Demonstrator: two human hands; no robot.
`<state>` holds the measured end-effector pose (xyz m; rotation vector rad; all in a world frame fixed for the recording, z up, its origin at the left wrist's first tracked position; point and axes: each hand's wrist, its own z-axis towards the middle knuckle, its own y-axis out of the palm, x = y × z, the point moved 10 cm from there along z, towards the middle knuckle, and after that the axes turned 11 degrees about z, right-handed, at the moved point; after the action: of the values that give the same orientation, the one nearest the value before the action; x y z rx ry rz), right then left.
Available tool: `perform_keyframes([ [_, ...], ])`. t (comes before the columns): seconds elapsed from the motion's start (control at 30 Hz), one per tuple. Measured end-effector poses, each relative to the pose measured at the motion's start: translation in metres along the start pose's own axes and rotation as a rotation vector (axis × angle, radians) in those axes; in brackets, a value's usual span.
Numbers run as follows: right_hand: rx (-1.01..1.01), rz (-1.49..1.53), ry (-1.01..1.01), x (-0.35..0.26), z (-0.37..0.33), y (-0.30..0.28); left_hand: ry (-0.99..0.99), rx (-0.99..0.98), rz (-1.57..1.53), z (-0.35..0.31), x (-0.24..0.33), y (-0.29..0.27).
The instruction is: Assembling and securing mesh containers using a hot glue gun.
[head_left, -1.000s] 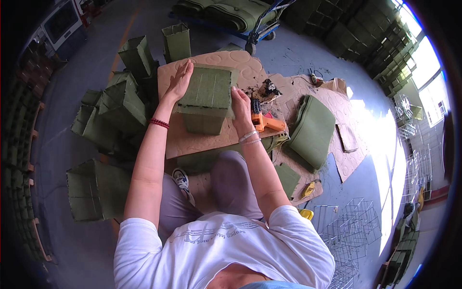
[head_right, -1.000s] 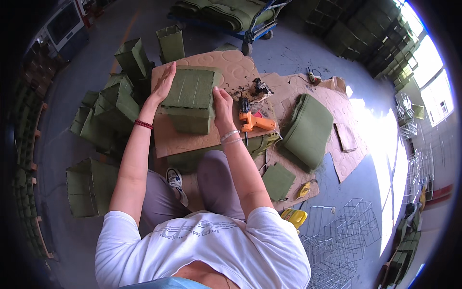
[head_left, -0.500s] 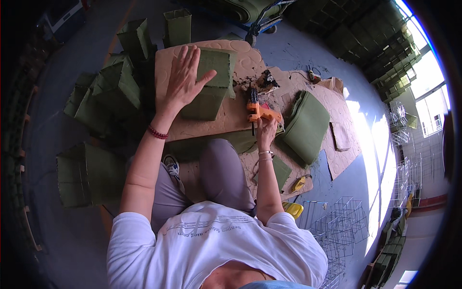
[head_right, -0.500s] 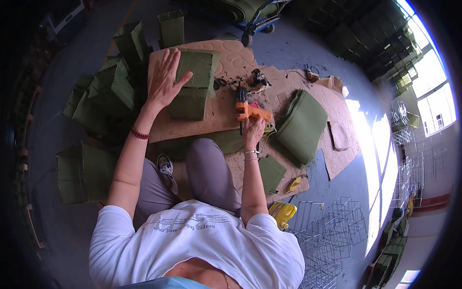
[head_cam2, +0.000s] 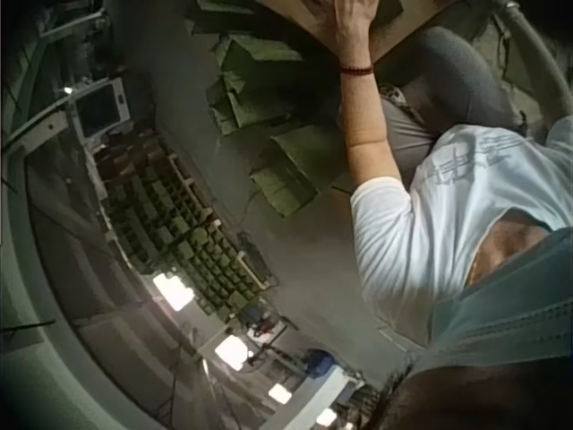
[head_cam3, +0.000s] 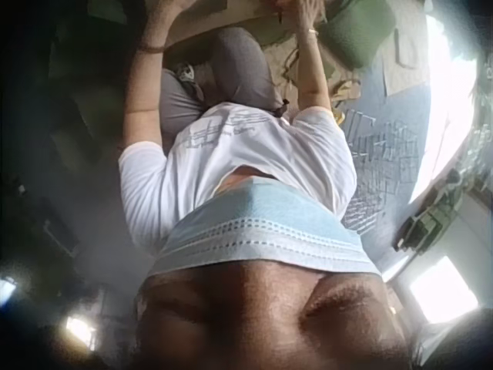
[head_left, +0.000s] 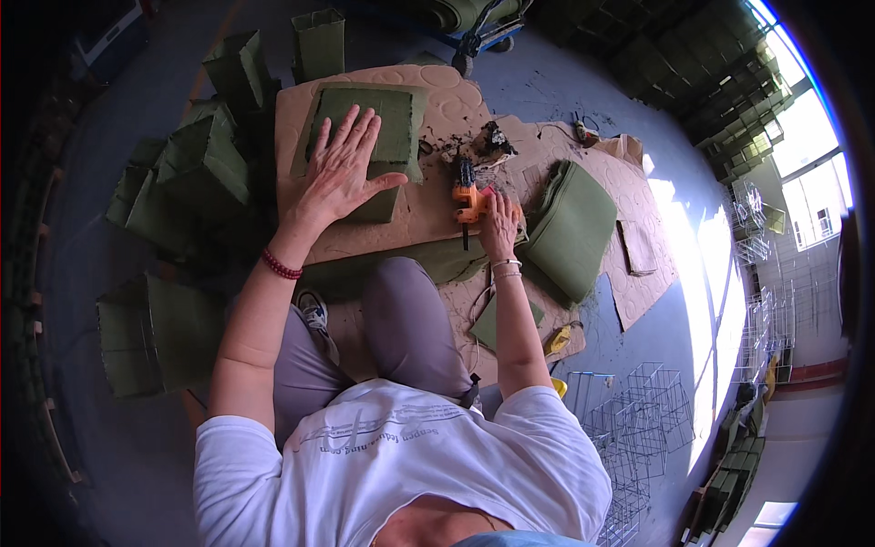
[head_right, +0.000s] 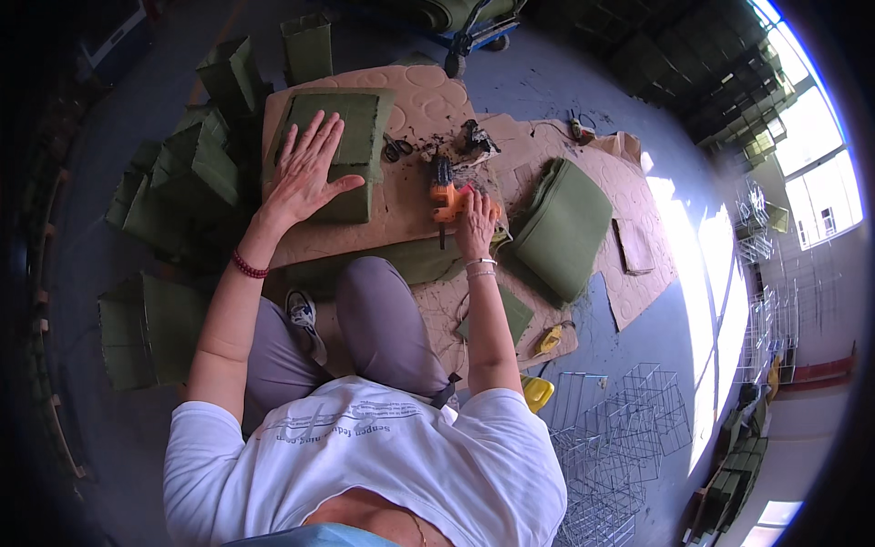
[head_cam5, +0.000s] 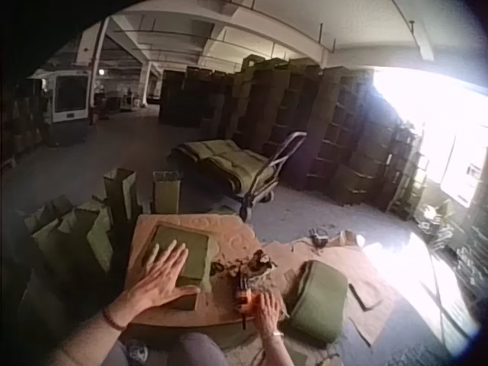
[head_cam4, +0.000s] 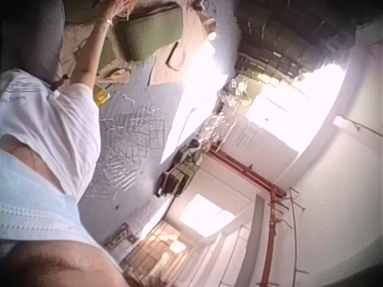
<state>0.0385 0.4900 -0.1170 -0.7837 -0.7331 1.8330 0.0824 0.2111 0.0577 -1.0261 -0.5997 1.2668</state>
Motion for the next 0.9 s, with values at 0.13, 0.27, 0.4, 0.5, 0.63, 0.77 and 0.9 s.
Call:
perform_keyframes([
  [0.13, -0.247, -0.03, -0.063, 0.011, 0.02, 0.022, -0.003, 0.006, 0.01, 0.003, 0.004, 0.002],
  [0.27, -0.309, 0.001, -0.121, -0.015, 0.044, 0.004, -0.027, -0.002, 0.033, -0.001, -0.005, 0.005],
  [0.4, 0.012, 0.144, 0.018, 0.011, 0.035, -0.035, -0.022, 0.056, 0.007, 0.0, -0.002, 0.004],
  [0.5, 0.164, 1.259, 0.84, 0.067, 0.005, -0.006, -0.027, 0.068, 0.0, -0.002, -0.001, 0.005],
  [0.63, 0.07, 0.869, 0.652, 0.071, 0.016, -0.037, -0.031, 0.088, -0.006, 0.001, -0.003, 0.006],
  [0.77, -0.039, 1.642, 0.767, 0.018, 0.007, -0.033, -0.056, 0.072, 0.002, -0.005, -0.006, 0.007],
  [0.9, -0.143, 1.967, 0.81, -0.031, -0.007, -0.053, -0.045, 0.085, -0.02, -0.003, -0.002, 0.005],
])
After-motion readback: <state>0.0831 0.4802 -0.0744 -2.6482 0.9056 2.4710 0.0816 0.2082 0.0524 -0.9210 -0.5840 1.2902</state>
